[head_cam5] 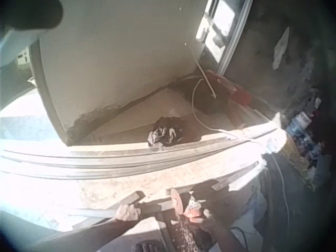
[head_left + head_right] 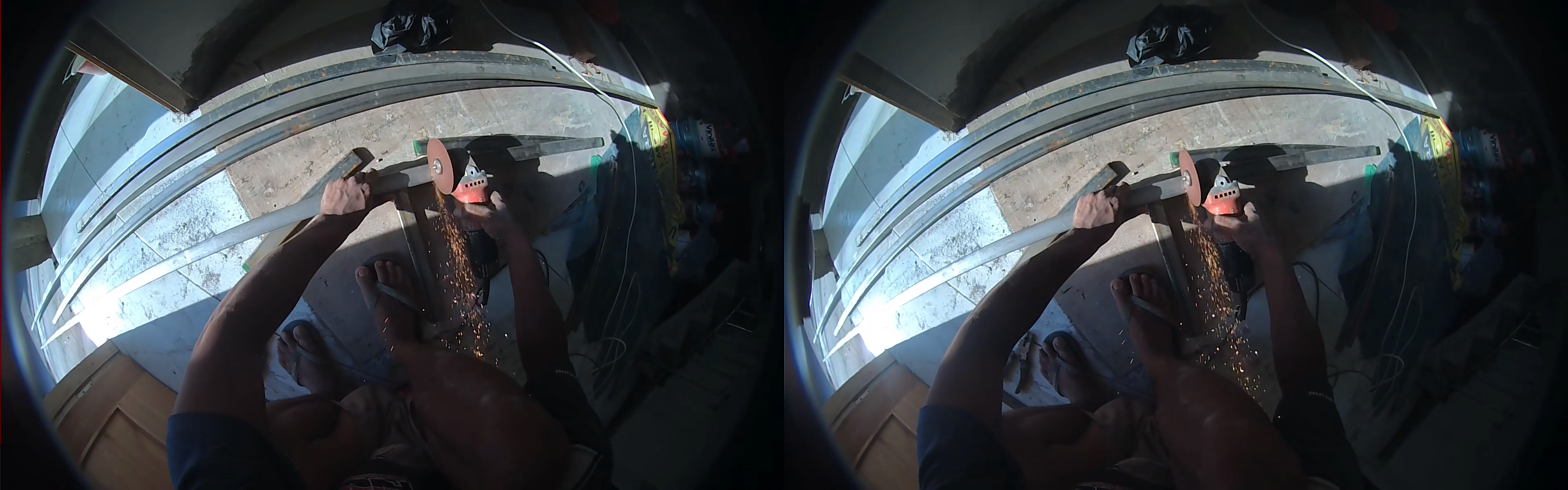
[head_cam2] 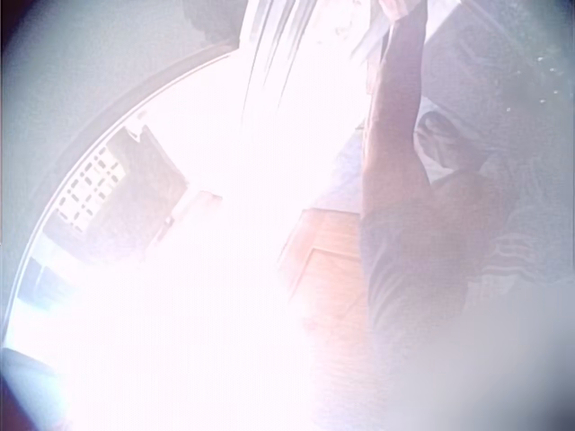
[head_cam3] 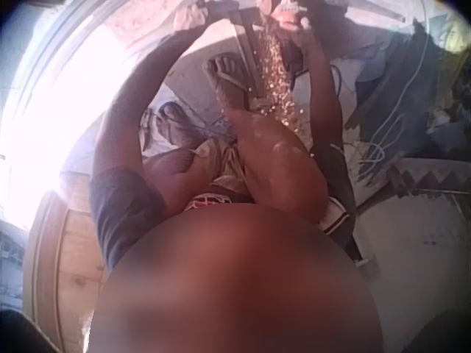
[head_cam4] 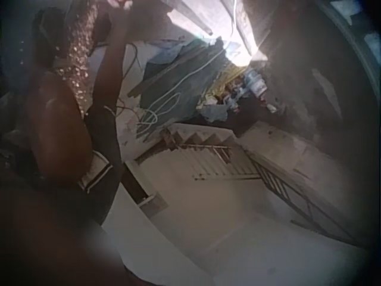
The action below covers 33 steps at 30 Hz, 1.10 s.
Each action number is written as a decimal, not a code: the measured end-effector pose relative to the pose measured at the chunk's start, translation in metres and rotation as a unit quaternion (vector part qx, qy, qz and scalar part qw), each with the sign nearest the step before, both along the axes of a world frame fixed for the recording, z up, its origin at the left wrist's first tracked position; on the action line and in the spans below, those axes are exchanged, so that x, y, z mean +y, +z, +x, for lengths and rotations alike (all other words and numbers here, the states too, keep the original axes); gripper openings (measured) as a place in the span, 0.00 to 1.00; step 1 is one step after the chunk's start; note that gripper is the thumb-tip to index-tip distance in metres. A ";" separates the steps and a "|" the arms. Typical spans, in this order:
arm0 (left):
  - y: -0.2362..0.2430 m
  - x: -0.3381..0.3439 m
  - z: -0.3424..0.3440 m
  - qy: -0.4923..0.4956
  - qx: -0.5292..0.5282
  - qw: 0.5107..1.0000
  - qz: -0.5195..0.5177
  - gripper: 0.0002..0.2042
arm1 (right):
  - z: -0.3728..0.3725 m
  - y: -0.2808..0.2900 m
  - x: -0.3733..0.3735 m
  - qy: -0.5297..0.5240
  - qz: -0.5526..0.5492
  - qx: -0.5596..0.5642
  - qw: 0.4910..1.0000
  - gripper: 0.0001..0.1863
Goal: Cutting metal strips using an angle grinder.
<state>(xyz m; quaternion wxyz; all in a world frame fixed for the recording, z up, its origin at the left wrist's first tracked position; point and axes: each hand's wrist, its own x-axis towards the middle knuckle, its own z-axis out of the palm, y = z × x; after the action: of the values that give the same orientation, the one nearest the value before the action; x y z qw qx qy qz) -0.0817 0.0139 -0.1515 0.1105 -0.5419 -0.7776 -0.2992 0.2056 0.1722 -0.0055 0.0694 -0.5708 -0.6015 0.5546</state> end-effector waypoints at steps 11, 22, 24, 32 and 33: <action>0.012 0.001 0.000 -0.008 -0.066 0.994 -0.090 0.15 | 0.023 -0.050 0.019 0.018 -0.032 0.042 0.998 0.37; -0.005 0.001 -0.003 -0.029 -0.037 0.998 -0.034 0.12 | 0.015 -0.025 0.005 0.028 0.007 0.031 0.999 0.42; -0.008 0.003 -0.002 -0.002 0.064 0.990 0.126 0.12 | 0.012 -0.016 0.002 0.033 0.020 -0.009 0.999 0.42; -0.003 -0.002 -0.007 -0.043 -0.022 0.998 -0.034 0.14 | 0.016 -0.031 0.009 0.053 0.014 -0.012 0.998 0.44; -0.004 -0.002 -0.007 -0.048 -0.034 0.996 -0.059 0.14 | 0.017 -0.031 0.008 0.036 -0.004 0.021 0.999 0.43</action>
<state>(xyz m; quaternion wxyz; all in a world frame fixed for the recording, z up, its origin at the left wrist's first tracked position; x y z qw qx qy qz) -0.0888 0.0115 -0.1551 0.0369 -0.5739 -0.7702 -0.2757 0.2226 0.1802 -0.0369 0.0592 -0.5373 -0.6180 0.5708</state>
